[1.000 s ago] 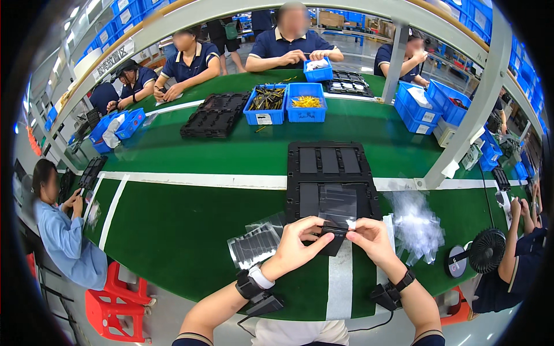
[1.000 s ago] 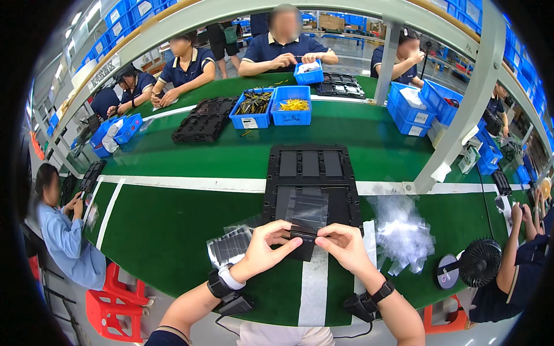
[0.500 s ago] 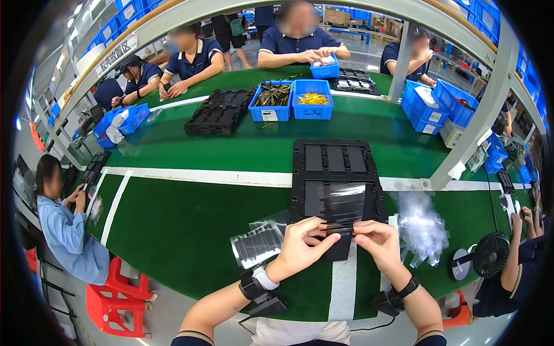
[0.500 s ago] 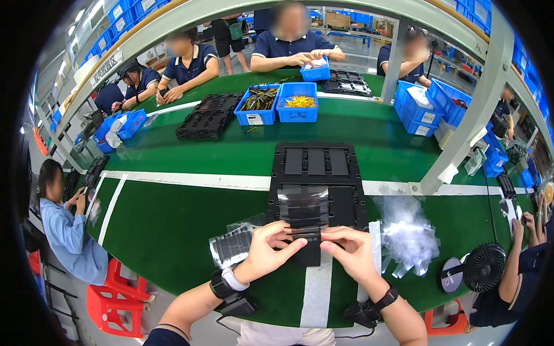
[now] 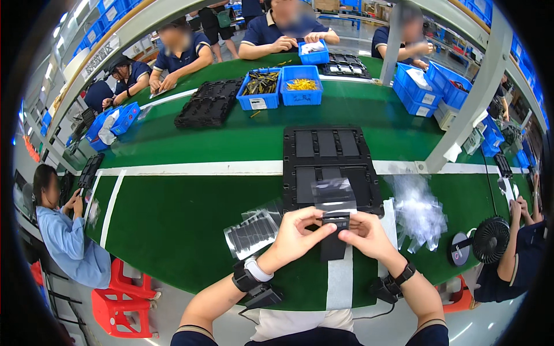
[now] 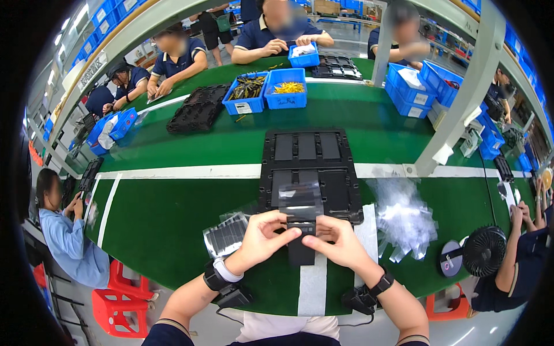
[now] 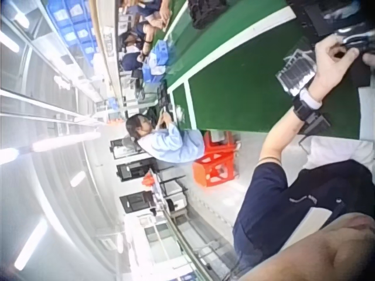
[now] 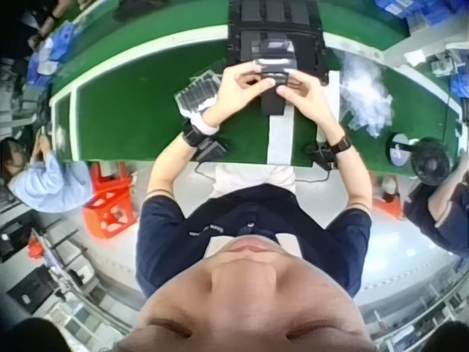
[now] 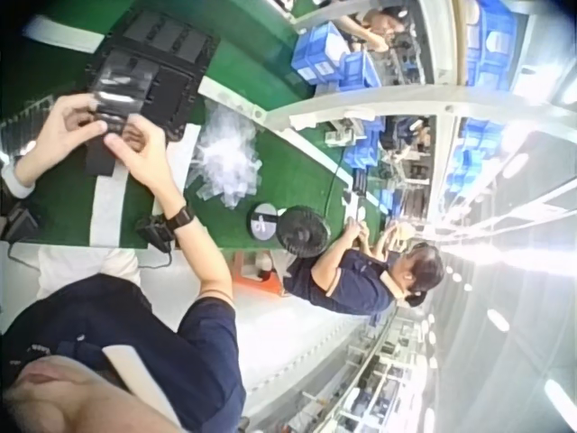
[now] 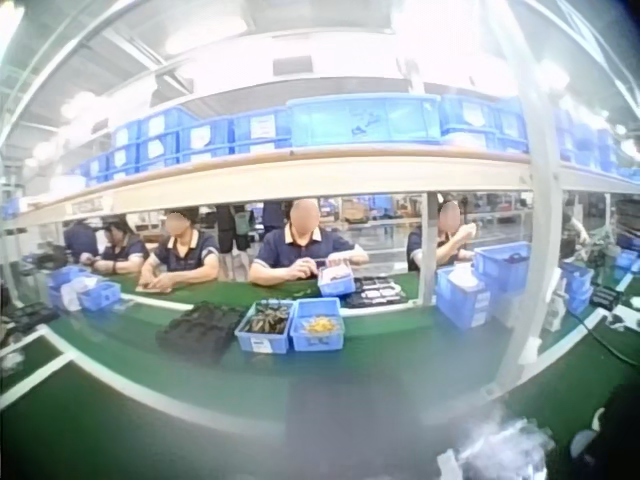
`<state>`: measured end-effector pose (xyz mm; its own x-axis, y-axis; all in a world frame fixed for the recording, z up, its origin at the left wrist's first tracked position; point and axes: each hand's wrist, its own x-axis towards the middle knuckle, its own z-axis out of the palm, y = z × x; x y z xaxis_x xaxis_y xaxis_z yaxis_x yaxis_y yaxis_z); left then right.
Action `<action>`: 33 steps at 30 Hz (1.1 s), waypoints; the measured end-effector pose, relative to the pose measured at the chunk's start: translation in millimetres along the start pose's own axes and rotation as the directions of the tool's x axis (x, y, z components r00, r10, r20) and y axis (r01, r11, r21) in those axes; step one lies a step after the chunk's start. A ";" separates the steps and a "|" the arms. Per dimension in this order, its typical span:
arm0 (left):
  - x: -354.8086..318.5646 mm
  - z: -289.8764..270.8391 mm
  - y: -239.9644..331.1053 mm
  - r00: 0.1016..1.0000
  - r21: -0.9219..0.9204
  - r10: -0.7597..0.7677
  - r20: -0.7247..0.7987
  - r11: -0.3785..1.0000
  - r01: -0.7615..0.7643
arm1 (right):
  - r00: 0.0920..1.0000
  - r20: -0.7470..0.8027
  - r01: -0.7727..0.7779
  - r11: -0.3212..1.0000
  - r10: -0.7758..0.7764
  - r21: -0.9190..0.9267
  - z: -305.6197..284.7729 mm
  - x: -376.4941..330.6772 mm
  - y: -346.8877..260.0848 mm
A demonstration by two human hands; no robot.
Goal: Assembling electronic components into black plastic trays on a production line.
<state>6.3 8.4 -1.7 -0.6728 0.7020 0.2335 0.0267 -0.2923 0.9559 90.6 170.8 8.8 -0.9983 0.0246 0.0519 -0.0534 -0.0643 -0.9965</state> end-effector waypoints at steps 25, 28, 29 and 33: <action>-3.8 2.4 8.4 0.985 -0.192 -0.154 -0.083 0.972 0.136 | 0.999 -0.008 0.037 0.996 -0.038 -0.082 0.6 -2.6 -3.8; -4.8 2.2 6.8 0.979 -0.090 -0.135 -0.151 0.988 0.123 | 0.999 -0.023 0.032 0.982 -0.037 -0.184 0.6 -3.4 -8.4; -5.2 2.2 7.0 0.983 -0.092 -0.127 -0.133 0.989 0.115 | 0.999 -0.019 0.020 0.965 -0.026 -0.263 1.6 -2.9 -10.9; -11.5 6.8 5.5 0.957 0.120 0.217 -0.193 0.973 -0.197 | 0.985 -0.033 0.143 0.909 -0.170 -0.392 8.1 -5.5 -7.8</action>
<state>19.2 3.2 2.2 -0.7805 0.4829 0.3970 0.2475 -0.3445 0.9056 96.4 163.1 16.8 -0.9735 0.0685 0.2180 -0.1833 0.3358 -0.9239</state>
